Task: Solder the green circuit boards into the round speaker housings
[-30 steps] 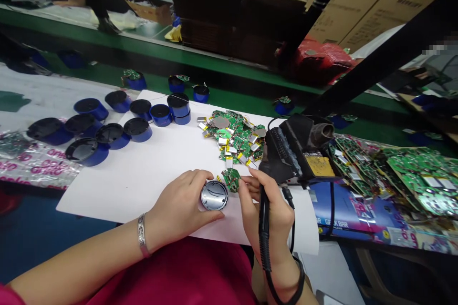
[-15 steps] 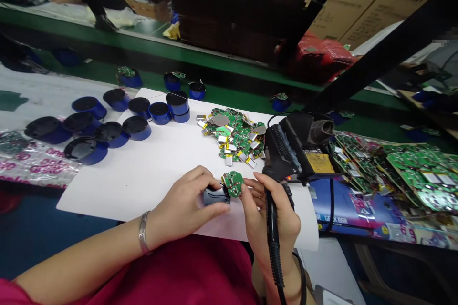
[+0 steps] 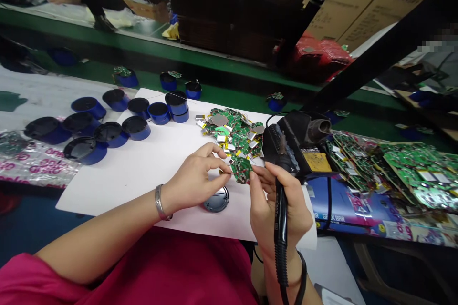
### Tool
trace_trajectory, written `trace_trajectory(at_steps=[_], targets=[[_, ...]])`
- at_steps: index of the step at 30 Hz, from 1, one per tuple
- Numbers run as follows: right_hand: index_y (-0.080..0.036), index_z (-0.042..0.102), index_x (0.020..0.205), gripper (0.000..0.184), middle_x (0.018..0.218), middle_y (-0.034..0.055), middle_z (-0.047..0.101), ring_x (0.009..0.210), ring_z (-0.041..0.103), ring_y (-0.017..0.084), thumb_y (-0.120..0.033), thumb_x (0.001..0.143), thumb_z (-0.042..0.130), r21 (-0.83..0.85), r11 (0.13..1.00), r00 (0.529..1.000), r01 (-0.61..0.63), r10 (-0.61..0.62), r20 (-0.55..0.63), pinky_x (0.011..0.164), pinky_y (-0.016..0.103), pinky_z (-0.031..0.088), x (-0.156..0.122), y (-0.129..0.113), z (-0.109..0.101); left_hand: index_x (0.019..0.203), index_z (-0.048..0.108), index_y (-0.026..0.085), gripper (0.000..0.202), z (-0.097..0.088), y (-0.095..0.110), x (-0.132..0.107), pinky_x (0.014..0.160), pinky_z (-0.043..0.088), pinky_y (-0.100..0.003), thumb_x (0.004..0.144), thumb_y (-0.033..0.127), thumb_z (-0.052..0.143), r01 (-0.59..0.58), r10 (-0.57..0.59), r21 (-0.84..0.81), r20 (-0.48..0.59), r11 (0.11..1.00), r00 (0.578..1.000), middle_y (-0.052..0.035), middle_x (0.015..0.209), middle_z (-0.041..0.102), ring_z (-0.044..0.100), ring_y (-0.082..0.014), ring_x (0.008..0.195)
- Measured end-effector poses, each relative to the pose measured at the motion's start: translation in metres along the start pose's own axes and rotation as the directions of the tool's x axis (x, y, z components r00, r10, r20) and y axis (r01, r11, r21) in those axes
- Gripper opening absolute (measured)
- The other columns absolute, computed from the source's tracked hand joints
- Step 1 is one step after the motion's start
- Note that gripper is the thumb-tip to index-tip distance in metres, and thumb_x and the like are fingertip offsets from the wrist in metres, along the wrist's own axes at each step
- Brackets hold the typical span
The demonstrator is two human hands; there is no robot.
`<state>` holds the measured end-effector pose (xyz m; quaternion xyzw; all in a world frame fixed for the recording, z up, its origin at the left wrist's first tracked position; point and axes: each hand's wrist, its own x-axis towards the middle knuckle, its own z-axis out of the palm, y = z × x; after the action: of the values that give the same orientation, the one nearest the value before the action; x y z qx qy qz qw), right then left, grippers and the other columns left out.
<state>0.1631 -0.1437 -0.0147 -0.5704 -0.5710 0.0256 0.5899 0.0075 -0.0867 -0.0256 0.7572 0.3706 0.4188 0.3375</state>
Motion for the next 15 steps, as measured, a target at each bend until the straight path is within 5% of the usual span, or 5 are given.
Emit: trace_trajectory(at_steps=[6, 11, 15], targets=[[-0.025, 0.063, 0.114, 0.030, 0.097, 0.0010, 0.074, 0.086, 0.074, 0.015, -0.018, 0.086, 0.067, -0.035, 0.992, 0.954, -0.121, 0.126, 0.273, 0.077, 0.025, 0.064, -0.001, 0.011, -0.011, 0.091, 0.076, 0.017, 0.016, -0.012, -0.009, 0.014, 0.080, 0.051, -0.034, 0.089, 0.014, 0.060, -0.225, 0.245, 0.221, -0.069, 0.949, 0.967, -0.0091, 0.103, 0.063, 0.061, -0.0187, 0.089], [-0.024, 0.063, 0.113, 0.030, 0.096, 0.0005, 0.074, 0.085, 0.074, 0.013, -0.017, 0.085, 0.068, -0.054, 0.992, 0.964, -0.110, 0.120, 0.237, 0.076, 0.021, 0.062, -0.005, 0.016, -0.010, 0.098, 0.070, 0.015, 0.027, -0.016, -0.003, 0.002, 0.085, 0.051, -0.036, 0.074, 0.005, 0.061, -0.056, 0.050, 0.127, 0.051, 0.990, 0.997, -0.0074, 0.100, 0.064, 0.061, -0.0212, 0.094], [-0.024, 0.062, 0.115, 0.031, 0.097, 0.0003, 0.074, 0.085, 0.074, 0.013, -0.017, 0.086, 0.067, -0.063, 0.993, 0.963, -0.104, 0.117, 0.243, 0.078, 0.021, 0.062, -0.010, 0.015, -0.009, 0.082, 0.069, 0.017, 0.009, -0.018, 0.008, -0.019, 0.078, 0.050, -0.031, 0.074, 0.014, 0.069, 0.029, -0.049, 0.086, 0.249, 0.996, 0.967, -0.0039, 0.092, 0.062, 0.060, -0.0183, 0.086]])
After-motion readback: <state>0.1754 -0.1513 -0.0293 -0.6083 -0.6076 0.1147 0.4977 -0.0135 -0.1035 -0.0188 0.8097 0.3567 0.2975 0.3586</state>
